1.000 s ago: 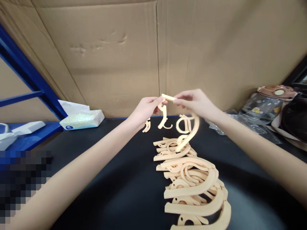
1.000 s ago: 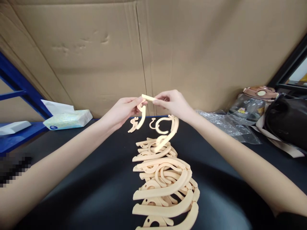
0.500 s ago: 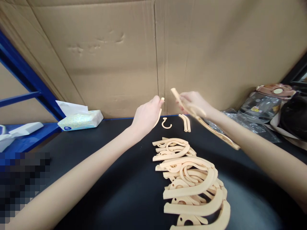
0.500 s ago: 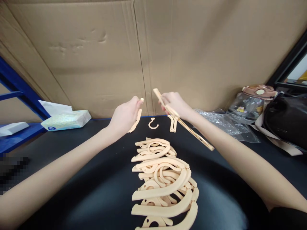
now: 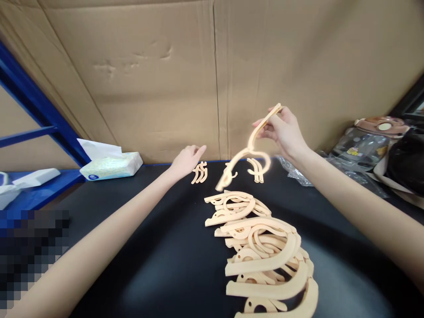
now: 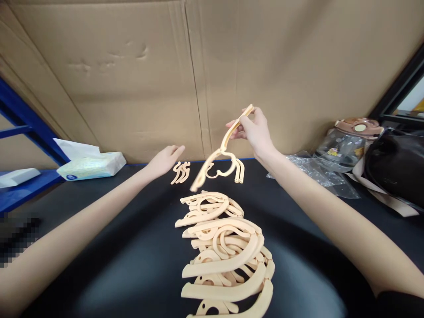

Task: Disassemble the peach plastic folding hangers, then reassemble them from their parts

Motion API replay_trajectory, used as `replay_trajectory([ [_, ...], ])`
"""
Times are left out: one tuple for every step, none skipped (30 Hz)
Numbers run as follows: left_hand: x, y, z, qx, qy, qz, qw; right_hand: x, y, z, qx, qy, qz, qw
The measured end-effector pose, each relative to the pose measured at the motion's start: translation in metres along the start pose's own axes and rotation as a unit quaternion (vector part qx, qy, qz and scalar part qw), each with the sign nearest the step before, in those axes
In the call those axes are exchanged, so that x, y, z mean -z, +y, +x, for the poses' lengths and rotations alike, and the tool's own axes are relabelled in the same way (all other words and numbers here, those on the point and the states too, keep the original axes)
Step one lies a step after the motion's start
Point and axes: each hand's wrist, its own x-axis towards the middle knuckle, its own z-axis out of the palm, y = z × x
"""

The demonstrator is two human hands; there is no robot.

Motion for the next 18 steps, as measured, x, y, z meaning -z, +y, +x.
replay_trajectory([
  [-0.004,0.009,-0.004,-0.016,-0.033,-0.037,0.999,-0.001,0.003,-0.001,0.011,0.005,0.011,1.0],
  [-0.007,0.018,-0.008,-0.029,-0.071,-0.077,0.994,-0.001,0.005,-0.002,0.023,0.005,0.016,1.0],
  [-0.011,0.025,-0.012,-0.037,-0.119,-0.141,0.982,-0.001,0.008,-0.003,0.038,0.0,0.011,0.999],
  [-0.014,0.031,-0.015,-0.033,-0.165,-0.246,0.955,-0.001,0.01,-0.004,0.059,-0.01,-0.008,0.998],
  [-0.017,0.035,-0.017,-0.034,-0.182,-0.294,0.938,0.0,0.012,-0.005,0.084,-0.026,-0.04,0.995],
  [-0.019,0.038,-0.018,-0.034,-0.186,-0.339,0.922,0.001,0.013,-0.006,0.113,-0.047,-0.083,0.989],
  [-0.021,0.04,-0.019,-0.034,-0.176,-0.368,0.912,0.002,0.014,-0.007,0.141,-0.07,-0.135,0.978],
  [-0.021,0.04,-0.019,-0.038,-0.16,-0.378,0.911,0.003,0.015,-0.007,0.163,-0.091,-0.19,0.964],
  [-0.021,0.04,-0.019,-0.04,-0.147,-0.391,0.908,0.004,0.015,-0.008,0.179,-0.107,-0.247,0.946],
  [-0.021,0.04,-0.019,-0.042,-0.141,-0.402,0.904,0.005,0.016,-0.01,0.189,-0.119,-0.303,0.926],
  [-0.02,0.04,-0.019,-0.042,-0.14,-0.409,0.901,0.005,0.016,-0.011,0.197,-0.127,-0.36,0.903],
  [-0.019,0.04,-0.019,-0.04,-0.147,-0.411,0.899,0.004,0.017,-0.013,0.208,-0.134,-0.417,0.874],
  [-0.018,0.041,-0.02,-0.037,-0.161,-0.408,0.898,0.004,0.018,-0.015,0.225,-0.141,-0.471,0.841],
  [-0.018,0.042,-0.021,-0.036,-0.177,-0.402,0.898,0.002,0.019,-0.017,0.244,-0.148,-0.52,0.805],
  [-0.017,0.043,-0.022,-0.036,-0.194,-0.394,0.898,0.001,0.02,-0.018,0.264,-0.159,-0.56,0.769],
  [-0.017,0.044,-0.024,-0.036,-0.21,-0.383,0.899,0.0,0.021,-0.019,0.278,-0.171,-0.588,0.74],
  [-0.017,0.045,-0.025,-0.037,-0.223,-0.371,0.901,-0.001,0.022,-0.02,0.285,-0.185,-0.606,0.72],
  [-0.016,0.047,-0.026,-0.038,-0.232,-0.358,0.904,-0.002,0.022,-0.021,0.283,-0.2,-0.61,0.712],
])
